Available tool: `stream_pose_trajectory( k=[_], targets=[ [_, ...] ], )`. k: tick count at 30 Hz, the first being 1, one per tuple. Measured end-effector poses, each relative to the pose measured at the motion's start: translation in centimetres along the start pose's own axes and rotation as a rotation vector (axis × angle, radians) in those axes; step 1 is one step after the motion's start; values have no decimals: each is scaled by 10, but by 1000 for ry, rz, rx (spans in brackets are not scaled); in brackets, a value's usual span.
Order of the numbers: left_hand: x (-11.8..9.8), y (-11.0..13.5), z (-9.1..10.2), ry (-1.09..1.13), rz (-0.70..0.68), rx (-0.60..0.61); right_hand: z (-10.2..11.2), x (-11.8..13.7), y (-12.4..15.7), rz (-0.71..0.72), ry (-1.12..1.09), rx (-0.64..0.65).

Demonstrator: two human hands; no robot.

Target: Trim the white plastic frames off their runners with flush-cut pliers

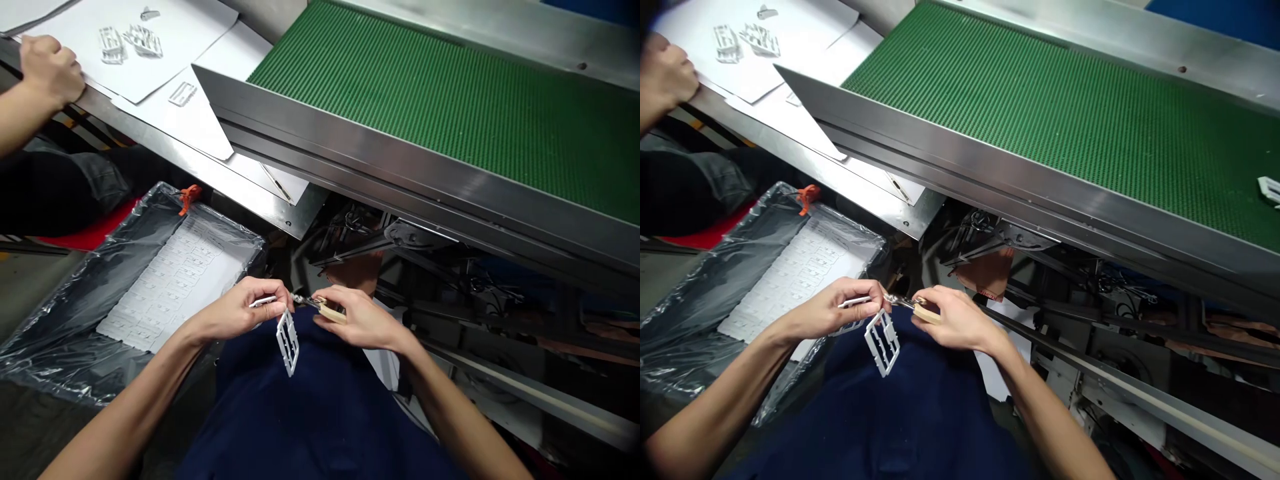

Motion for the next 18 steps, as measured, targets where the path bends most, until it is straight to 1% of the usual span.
stream_pose_trajectory(
  k=[3, 6, 9, 12, 18],
  targets=[
    [-4, -2, -1, -63, 17, 24, 18, 10, 7, -20, 352, 48],
    [-7, -4, -3, -110, 27, 45, 25, 21, 9, -9, 527, 120],
    [-10, -7, -4, -160, 26, 55, 29, 32, 8, 6, 608, 178],
    [-15, -9, -5, -203, 18, 67, 33, 38, 8, 2, 667, 206],
    [-22, -10, -7, -249, -11, 86, 34, 43, 6, -4, 702, 242]
  ],
)
Point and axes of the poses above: each hand's wrist, its own y-axis away from the middle knuckle, its own z-axis out of the back of the hand, x = y × z, the point moved 9 cm from there along -y, towards the middle knuckle, and after that the axes turned 3 degrees about x, right-handed, at the moved point
